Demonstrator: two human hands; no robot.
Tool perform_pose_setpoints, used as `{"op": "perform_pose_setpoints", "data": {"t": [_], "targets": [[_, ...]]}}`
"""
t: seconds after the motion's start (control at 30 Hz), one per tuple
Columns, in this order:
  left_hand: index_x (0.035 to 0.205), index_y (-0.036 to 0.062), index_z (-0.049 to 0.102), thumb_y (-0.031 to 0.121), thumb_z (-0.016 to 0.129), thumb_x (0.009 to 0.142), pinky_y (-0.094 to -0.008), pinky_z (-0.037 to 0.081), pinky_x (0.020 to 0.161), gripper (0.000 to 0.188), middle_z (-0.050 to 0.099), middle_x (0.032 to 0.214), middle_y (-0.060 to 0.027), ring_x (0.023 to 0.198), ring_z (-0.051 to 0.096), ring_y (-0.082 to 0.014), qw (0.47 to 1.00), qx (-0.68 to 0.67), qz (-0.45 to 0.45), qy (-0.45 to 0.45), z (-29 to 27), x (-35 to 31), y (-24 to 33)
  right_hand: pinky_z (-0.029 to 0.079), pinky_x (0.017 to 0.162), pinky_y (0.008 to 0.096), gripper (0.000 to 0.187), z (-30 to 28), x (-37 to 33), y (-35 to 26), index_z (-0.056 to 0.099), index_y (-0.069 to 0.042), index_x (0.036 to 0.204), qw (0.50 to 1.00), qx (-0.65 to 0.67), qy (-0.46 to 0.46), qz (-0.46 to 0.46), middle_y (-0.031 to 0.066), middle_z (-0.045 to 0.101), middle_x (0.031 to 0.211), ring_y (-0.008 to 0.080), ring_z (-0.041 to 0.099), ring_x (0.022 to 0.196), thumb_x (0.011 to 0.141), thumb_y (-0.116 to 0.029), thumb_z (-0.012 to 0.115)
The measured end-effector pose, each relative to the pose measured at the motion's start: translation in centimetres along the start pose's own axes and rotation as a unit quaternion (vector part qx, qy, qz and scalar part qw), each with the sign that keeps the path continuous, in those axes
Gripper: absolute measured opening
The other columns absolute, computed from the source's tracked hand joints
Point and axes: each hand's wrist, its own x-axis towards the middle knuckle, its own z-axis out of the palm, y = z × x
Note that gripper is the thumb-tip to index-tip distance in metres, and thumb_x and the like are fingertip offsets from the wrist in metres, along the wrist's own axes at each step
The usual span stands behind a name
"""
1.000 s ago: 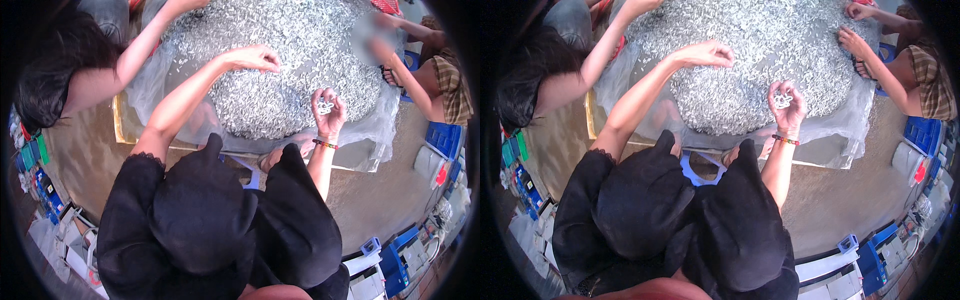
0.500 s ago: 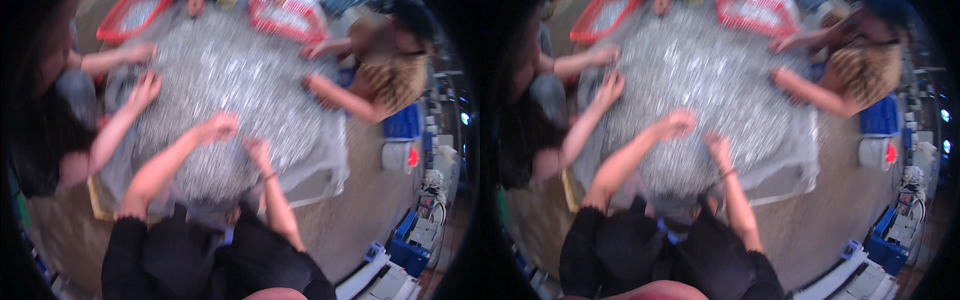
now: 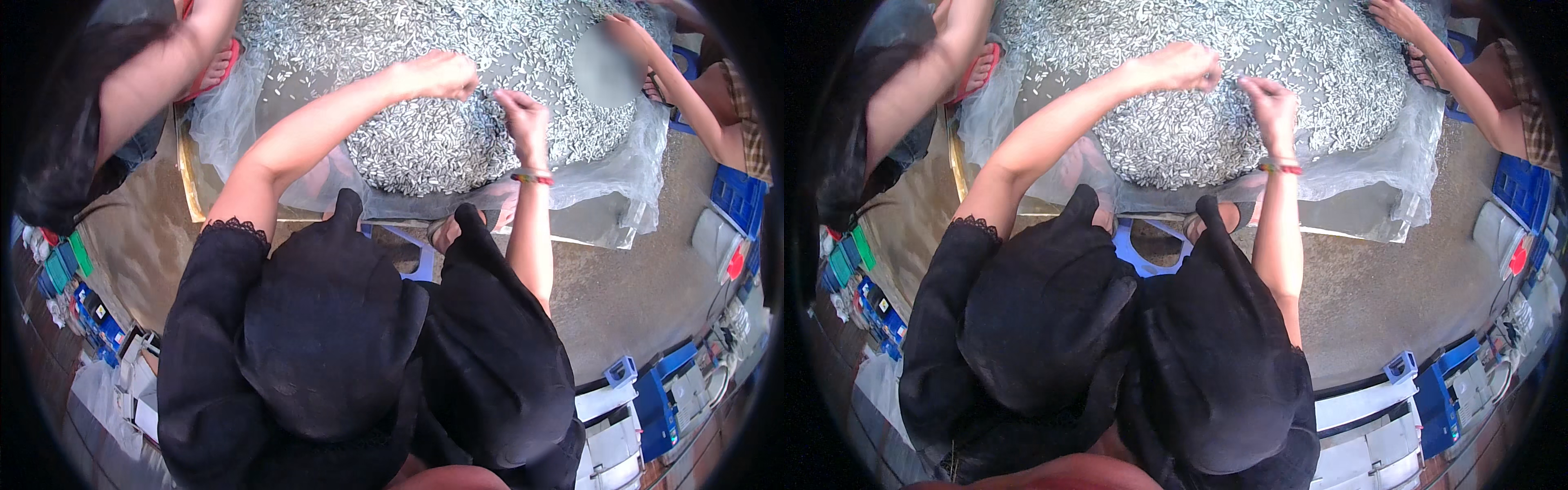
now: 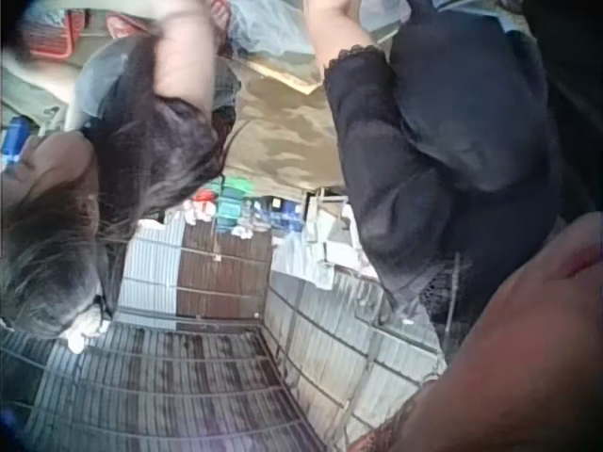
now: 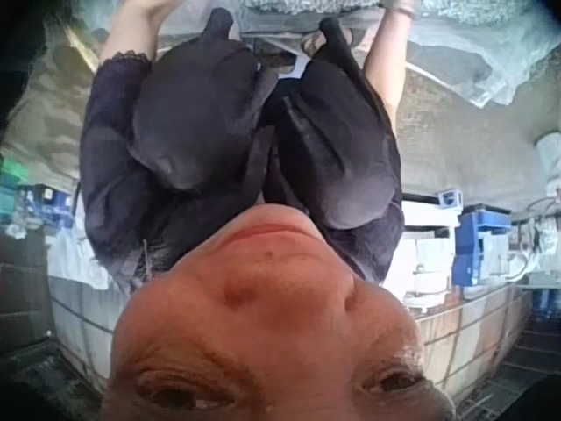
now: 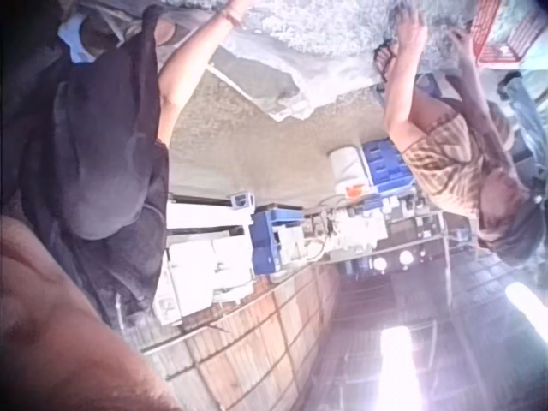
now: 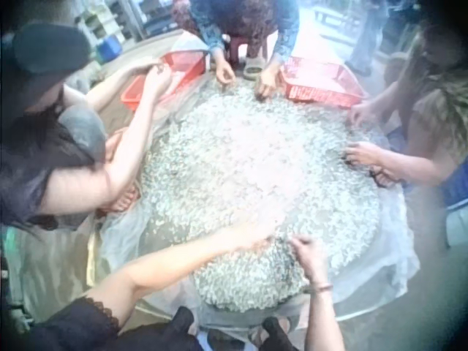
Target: The person sits at a table covered with a large pile of small silver fish and uses both hands to pick, separate, and sort the fish. They repeatedly lift handfuls, sift through them, and place selected fish into red baskets while others work alongside.
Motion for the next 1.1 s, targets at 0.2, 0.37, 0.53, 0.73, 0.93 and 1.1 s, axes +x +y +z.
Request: {"op": "perform_pose_setpoints", "data": {"t": [0.2,0.37,0.53,0.73,0.93,1.1], "targets": [[0.082,0.0080,0.064,0.017,0.066,0.073,-0.0325,0.044,0.061,0.013,0.059,0.066,-0.0033,0.069,0.057,-0.0200,0.992,-0.096,-0.074,0.030,-4.6,-3.3,-0.5,0.028,0.039,0.0207,0.016,-1.3,-0.9,-0.3,0.069,-0.004,0.084,0.995,-0.080,0.015,-0.063,-0.0033,0.053,0.055,0.0035,0.039,0.043,0.079,-0.019,0.069],[0.086,0.0073,0.062,0.023,0.067,0.078,-0.0210,0.029,0.049,0.019,0.042,0.061,0.0063,0.054,0.036,-0.0052,0.896,-0.419,-0.132,0.063,-6.4,-8.3,0.6,0.021,0.037,0.0179,0.016,-2.3,-2.3,-2.5,0.059,-0.002,0.100,0.780,0.599,-0.168,0.066,-0.0023,0.037,0.062,0.0061,0.030,0.051,0.087,-0.010,0.057],[0.062,0.0072,0.042,0.023,0.051,0.088,-0.0164,0.023,0.045,0.031,0.033,0.074,0.0002,0.060,0.029,-0.0040,0.576,-0.808,0.053,0.108,-6.6,-11.6,1.1,0.031,0.040,0.0193,0.021,-2.1,-3.4,-2.1,0.041,-0.006,0.070,0.603,0.748,-0.272,-0.050,0.0046,0.034,0.070,0.0155,0.034,0.065,0.081,-0.015,0.057],[0.069,0.0036,0.040,0.015,0.050,0.087,-0.0123,0.026,0.036,0.023,0.036,0.076,-0.0042,0.056,0.032,-0.0042,0.536,-0.834,0.069,0.113,-5.2,-11.9,-1.2,0.040,0.043,0.0190,0.014,-1.1,-3.2,-4.2,0.048,-0.001,0.085,0.741,0.589,-0.317,0.060,0.0087,0.044,0.071,0.0182,0.043,0.067,0.076,-0.009,0.056],[0.091,0.0046,0.060,0.018,0.061,0.082,-0.0274,0.047,0.050,0.016,0.059,0.076,-0.0090,0.060,0.055,-0.0112,0.929,-0.242,-0.259,0.105,-1.7,-11.2,-1.3,0.036,0.034,0.0148,0.030,1.1,-1.1,-2.1,0.057,0.008,0.101,0.780,0.511,-0.339,0.122,0.0178,0.056,0.082,0.0160,0.053,0.059,0.074,-0.003,0.052],[0.093,0.0046,0.064,0.021,0.066,0.077,-0.0349,0.048,0.061,0.023,0.064,0.076,-0.0108,0.065,0.062,-0.0252,0.955,-0.094,-0.160,0.232,2.3,-11.4,-3.4,0.037,0.038,0.0174,0.024,4.7,-2.7,-5.0,0.061,0.005,0.097,0.832,0.441,-0.258,0.215,0.0109,0.060,0.080,0.0103,0.052,0.057,0.084,-0.014,0.056]]}}
